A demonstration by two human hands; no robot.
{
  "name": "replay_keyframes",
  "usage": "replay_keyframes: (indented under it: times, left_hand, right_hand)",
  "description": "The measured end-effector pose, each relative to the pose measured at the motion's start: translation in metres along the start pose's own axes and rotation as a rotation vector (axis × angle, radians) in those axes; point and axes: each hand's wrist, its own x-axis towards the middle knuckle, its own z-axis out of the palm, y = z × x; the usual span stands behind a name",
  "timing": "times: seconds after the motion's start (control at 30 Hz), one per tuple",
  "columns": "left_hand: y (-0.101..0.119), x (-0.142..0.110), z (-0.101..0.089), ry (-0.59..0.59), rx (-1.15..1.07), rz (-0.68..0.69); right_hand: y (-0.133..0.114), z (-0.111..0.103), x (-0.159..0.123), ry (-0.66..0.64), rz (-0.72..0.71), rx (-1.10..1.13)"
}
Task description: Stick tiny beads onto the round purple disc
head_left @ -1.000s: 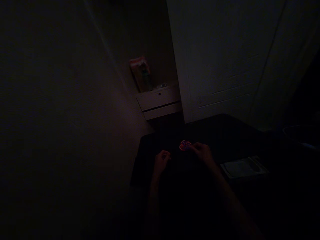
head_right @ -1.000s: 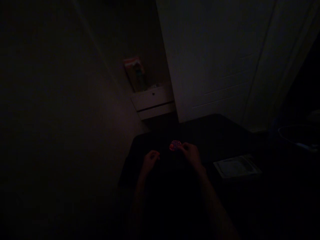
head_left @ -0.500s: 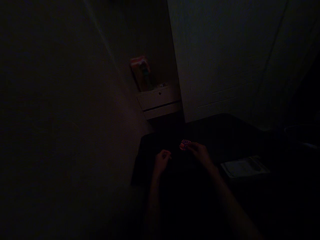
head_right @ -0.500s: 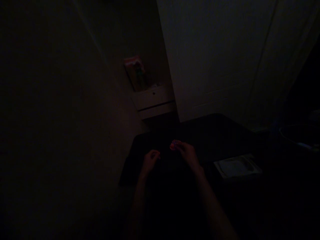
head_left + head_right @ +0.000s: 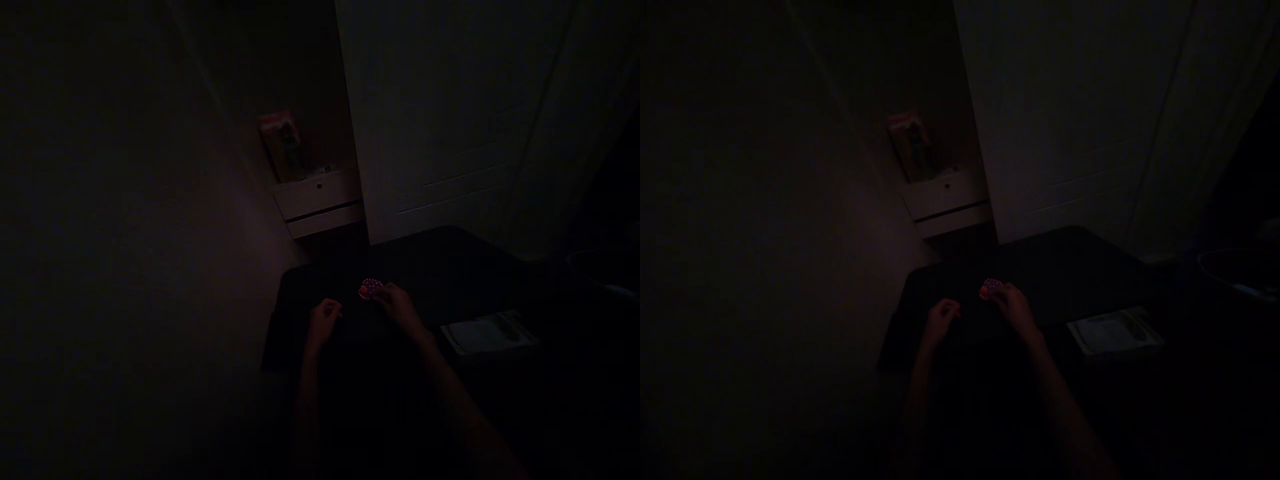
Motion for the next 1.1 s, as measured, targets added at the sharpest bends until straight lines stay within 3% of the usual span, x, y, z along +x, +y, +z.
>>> replay_keyframes:
  times: [0.3, 0.6, 0.83, 1.1]
  left_hand:
    - [0.0, -0.004, 0.004, 0.004, 0.017, -0.013]
    - [-0.012, -0.025, 0.035, -0.004, 0.011, -0.009]
    - [-0.004, -0.03, 0.032, -0.014, 0.016, 0.013]
    - [-0.014, -0.028, 0.036, 0.0, 0.008, 0.002]
  right_hand:
    - [-0.003, -0.005, -0.005, -0.016, 0.048, -0.051]
    - [0.021, -0.01, -0.033, -0.001, 0.075, -0.074]
    - [0.019, -0.012, -0.035, -0.017, 0.07, -0.101]
    - [0.023, -0.01, -0.035, -0.031, 0.055, -0.117]
